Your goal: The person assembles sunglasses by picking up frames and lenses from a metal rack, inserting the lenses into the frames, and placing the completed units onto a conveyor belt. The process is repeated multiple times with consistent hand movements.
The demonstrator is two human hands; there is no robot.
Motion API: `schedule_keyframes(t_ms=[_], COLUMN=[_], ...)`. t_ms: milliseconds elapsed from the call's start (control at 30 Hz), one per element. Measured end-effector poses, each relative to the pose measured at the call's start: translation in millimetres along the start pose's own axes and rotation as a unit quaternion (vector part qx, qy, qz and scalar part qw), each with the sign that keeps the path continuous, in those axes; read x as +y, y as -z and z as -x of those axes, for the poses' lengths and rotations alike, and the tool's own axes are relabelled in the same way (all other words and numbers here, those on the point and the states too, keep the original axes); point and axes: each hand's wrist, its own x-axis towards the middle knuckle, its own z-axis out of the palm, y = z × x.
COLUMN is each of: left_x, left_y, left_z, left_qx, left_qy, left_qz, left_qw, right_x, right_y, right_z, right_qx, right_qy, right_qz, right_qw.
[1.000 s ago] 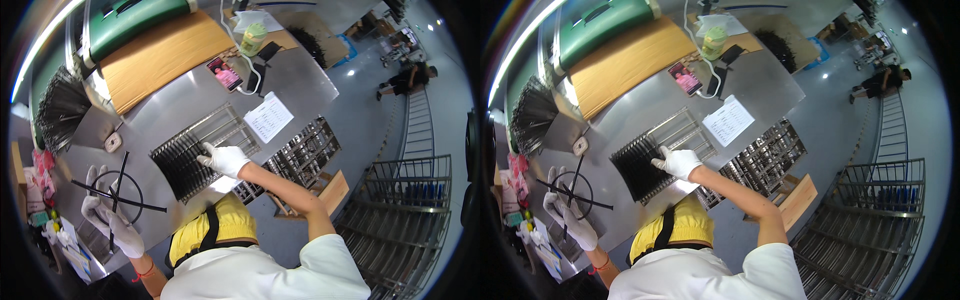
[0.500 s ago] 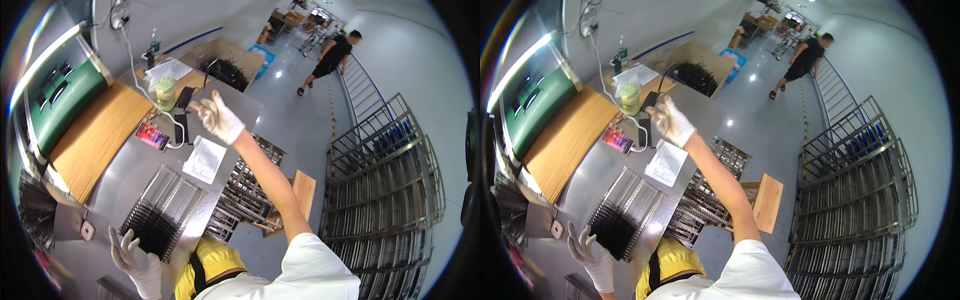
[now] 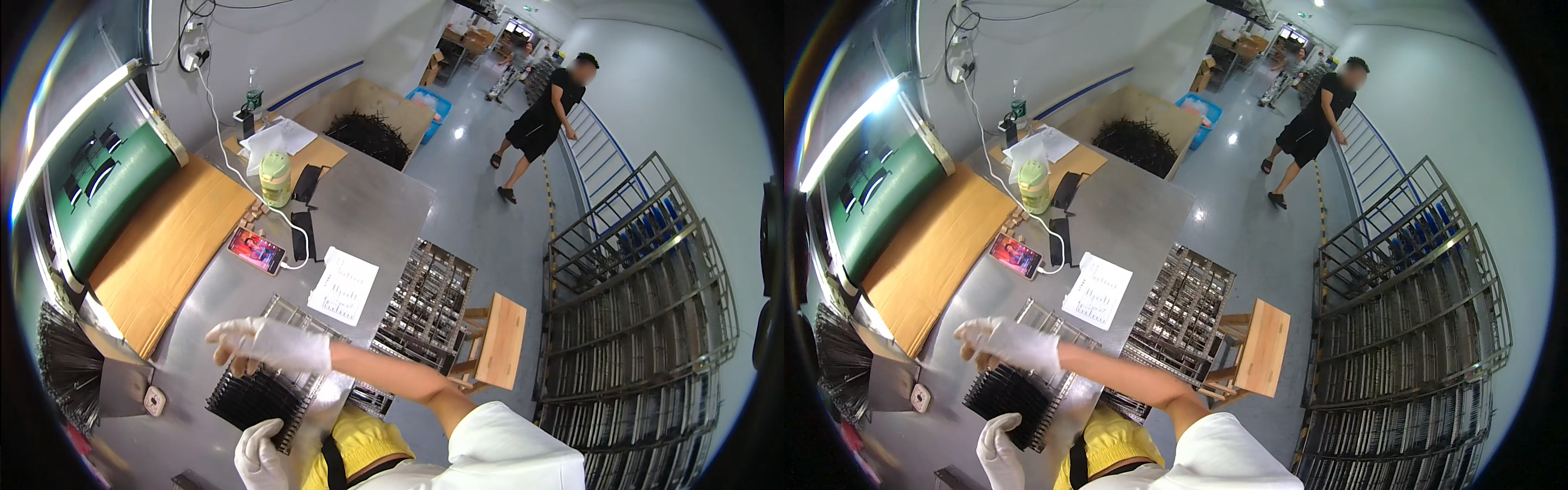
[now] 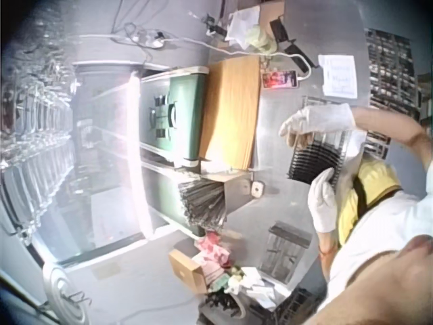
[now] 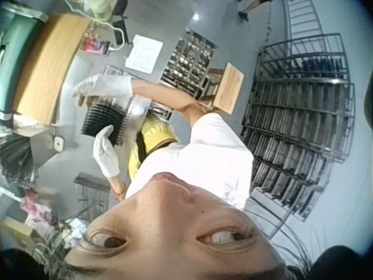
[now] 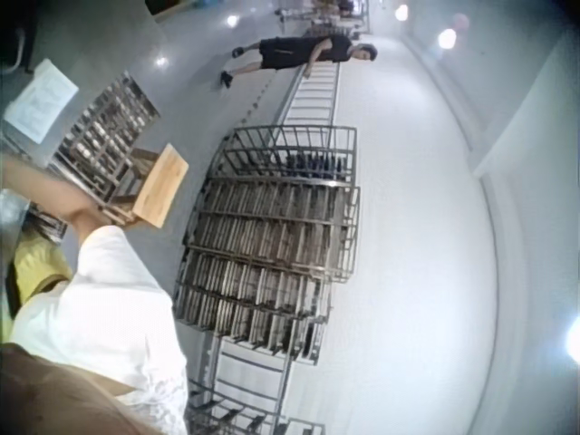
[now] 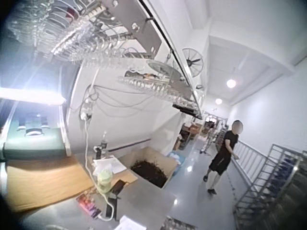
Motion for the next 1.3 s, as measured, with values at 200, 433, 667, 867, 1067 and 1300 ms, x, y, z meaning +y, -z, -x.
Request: schedule_keyframes(t_ms=[200, 433, 667, 867, 1067, 1300], left_x=[-4.6, -15.9, -46.7, -86.9, -123.4, -131.3], left_y=[-14.1, -22.9, -1.3, 11.9, 41.6, 83.5], left_z=[-1.7, 29.3, 105.3, 220.5, 355.8, 440.6], left_qx=[0.095, 0.001, 0.048, -0.069, -0.235, -0.065], left_qy=[0.14, 0.137, -0.057, -0.099, 0.113, 0.215], left_qz=[0.093, 0.037, -0.026, -0.239, -0.244, -0.14], left_qw=[0.981, 0.99, 0.997, 0.964, 0.934, 0.964], right_x=[22.2, 45.2, 72.6, 176.5, 289.2, 323.1], right_y=[-65.5, -103.7, -159.3, -227.8, -254.2, -260.5], right_z=[-6.1, -5.6, 14.2, 37.1, 56.5, 27.1], right_qx=[0.046, 0.115, -0.055, -0.091, -0.134, -0.123], right_qy=[0.158, 0.262, 0.275, 0.258, 0.071, 0.176], right_qz=[0.342, 0.381, 0.411, 0.611, 0.737, 0.72], right_qw=[0.925, 0.879, 0.868, 0.743, 0.659, 0.66])
